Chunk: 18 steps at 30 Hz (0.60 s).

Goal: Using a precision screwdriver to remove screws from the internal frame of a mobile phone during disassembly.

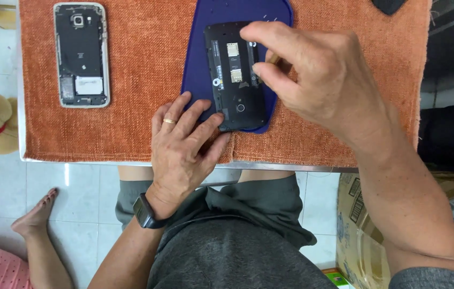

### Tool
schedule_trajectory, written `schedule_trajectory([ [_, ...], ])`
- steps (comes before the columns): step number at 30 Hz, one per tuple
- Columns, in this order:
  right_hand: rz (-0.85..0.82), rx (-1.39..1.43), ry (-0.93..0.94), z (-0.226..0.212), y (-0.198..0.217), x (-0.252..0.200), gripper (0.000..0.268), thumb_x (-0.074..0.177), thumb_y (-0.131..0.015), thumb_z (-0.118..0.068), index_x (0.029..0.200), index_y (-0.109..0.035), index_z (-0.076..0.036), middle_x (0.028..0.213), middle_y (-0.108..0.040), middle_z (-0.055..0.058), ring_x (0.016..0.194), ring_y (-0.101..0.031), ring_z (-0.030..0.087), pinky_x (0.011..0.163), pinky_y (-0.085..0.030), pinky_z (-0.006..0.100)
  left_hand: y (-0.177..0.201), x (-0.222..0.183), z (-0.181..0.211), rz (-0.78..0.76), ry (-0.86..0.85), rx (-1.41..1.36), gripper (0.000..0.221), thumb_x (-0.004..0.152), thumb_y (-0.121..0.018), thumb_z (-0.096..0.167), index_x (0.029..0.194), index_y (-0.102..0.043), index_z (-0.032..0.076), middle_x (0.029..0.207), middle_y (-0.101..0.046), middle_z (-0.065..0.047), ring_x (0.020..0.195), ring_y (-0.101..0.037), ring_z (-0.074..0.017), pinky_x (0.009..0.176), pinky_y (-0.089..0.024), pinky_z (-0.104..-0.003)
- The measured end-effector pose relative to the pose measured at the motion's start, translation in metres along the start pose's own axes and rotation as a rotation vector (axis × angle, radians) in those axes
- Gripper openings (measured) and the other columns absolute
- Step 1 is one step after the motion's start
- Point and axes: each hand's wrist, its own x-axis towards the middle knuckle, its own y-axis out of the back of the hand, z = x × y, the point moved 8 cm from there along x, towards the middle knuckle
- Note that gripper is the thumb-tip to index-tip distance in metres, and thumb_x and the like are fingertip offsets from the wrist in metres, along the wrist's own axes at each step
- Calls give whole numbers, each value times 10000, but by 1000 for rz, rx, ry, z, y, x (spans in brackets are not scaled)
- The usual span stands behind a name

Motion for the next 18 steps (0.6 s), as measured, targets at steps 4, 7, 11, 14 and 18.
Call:
schedule_trajectory([
  [4, 9, -18, -17, -2, -1, 0, 390, 1023, -928, 95, 1330, -704, 8, 842, -710, 39, 701, -663, 152, 628, -524, 289, -2, -5, -3, 11, -6, -24, 276, 965, -828, 295, 1177, -743, 141, 1303, -680, -63, 1336, -557, -365, 1054, -440, -560],
  [7, 26, -109, -53, 2, 0, -2, 406, 1053, -964, -26, 1347, -684, -16, 850, -725, 39, 739, -708, 204, 663, -518, 363, -2, -4, -2, 18, -10, -31, 267, 961, -838, 279, 1170, -751, 136, 1302, -684, -61, 1337, -559, -368, 1051, -438, -558],
  [11, -19, 31, -50, 0, 2, 5, 364, 1020, -816, 148, 1337, -671, 42, 861, -692, 63, 720, -653, 185, 677, -556, 326, -1, -2, -1, 29, -11, -12, 240, 958, -836, 279, 1141, -755, 147, 1277, -692, -56, 1316, -575, -369, 1044, -451, -560],
  [14, -58, 117, -24, -2, 1, 6, 399, 1008, -712, 236, 1370, -653, 79, 889, -673, 67, 712, -617, 185, 707, -582, 324, -1, -3, -2, 28, -6, -13, 242, 955, -844, 275, 1138, -756, 144, 1272, -695, -61, 1317, -576, -372, 1045, -454, -567],
  [18, 18, 83, -33, 1, -1, 1, 314, 1036, -839, 177, 1310, -725, 74, 895, -715, 88, 734, -663, 199, 704, -571, 328, -1, -3, -2, 27, -4, -20, 240, 960, -844, 269, 1138, -750, 139, 1275, -690, -60, 1319, -572, -373, 1042, -457, -571],
])
